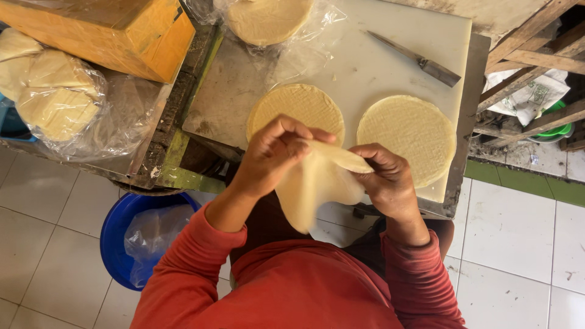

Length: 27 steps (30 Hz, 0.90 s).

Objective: The person separates thin sheets of dough from a stack on a cutting board by hand, lifting each layer one at a time and placing them into a new stack.

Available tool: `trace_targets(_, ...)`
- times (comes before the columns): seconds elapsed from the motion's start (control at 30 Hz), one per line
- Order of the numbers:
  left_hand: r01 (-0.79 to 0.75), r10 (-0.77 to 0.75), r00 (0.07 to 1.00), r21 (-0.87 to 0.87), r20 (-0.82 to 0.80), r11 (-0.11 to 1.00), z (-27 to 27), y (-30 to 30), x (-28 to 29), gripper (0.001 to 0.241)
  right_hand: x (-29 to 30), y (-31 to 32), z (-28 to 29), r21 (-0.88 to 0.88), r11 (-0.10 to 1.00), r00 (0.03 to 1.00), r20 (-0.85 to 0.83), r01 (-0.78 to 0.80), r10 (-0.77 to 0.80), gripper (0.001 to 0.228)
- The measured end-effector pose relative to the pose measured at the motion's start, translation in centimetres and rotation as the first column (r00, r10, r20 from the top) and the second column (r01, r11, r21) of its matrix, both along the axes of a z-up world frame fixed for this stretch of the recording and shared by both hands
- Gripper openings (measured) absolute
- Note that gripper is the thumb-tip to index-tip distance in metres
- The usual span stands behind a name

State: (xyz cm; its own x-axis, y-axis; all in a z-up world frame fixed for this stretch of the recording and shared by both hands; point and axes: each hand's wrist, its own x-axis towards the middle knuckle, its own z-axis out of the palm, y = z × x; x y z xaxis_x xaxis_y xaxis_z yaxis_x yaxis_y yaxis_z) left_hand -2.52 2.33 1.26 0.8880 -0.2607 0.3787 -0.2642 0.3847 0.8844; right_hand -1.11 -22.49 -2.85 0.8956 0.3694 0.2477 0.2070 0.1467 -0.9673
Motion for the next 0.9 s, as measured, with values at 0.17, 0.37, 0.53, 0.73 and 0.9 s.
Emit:
trace_targets(0.17, -0.29, 0.292, 0.955, 0.346, 0.047, 0.892, 0.3, 0.0, 1.1, 0.014, -0.1, 0.7, 0.8, -0.137, 0.981, 0.989, -0.046, 0.134, -0.142, 0.017)
trace_targets(0.37, -0.342, 0.281, 0.94, 0.557, 0.195, 0.757, 0.9, -0.7, 0.7, 0.016, -1.6, -1.0, 1.6, -0.223, 0.957, 0.982, 0.085, 0.185, -0.17, 0.018)
trace_targets(0.53, -0.389, 0.205, 0.913, 0.596, 0.354, 0.703, 0.4, -2.6, 0.8, 0.012, -3.1, -3.6, 1.8, -0.108, 0.983, 0.977, 0.167, 0.151, -0.132, 0.026)
trace_targets(0.73, -0.288, 0.083, 0.937, 0.613, 0.34, 0.735, -1.3, -7.0, 0.9, 0.013, -6.4, -6.3, -0.1, -0.047, 0.96, 0.961, 0.028, 0.274, -0.273, 0.037)
trace_targets(0.9, -0.403, -0.039, 0.825, 0.635, 0.564, 0.658, -1.8, -10.0, 0.7, 0.01, -8.1, -8.0, -1.0, -0.024, 0.927, 0.927, 0.039, 0.373, -0.372, 0.041)
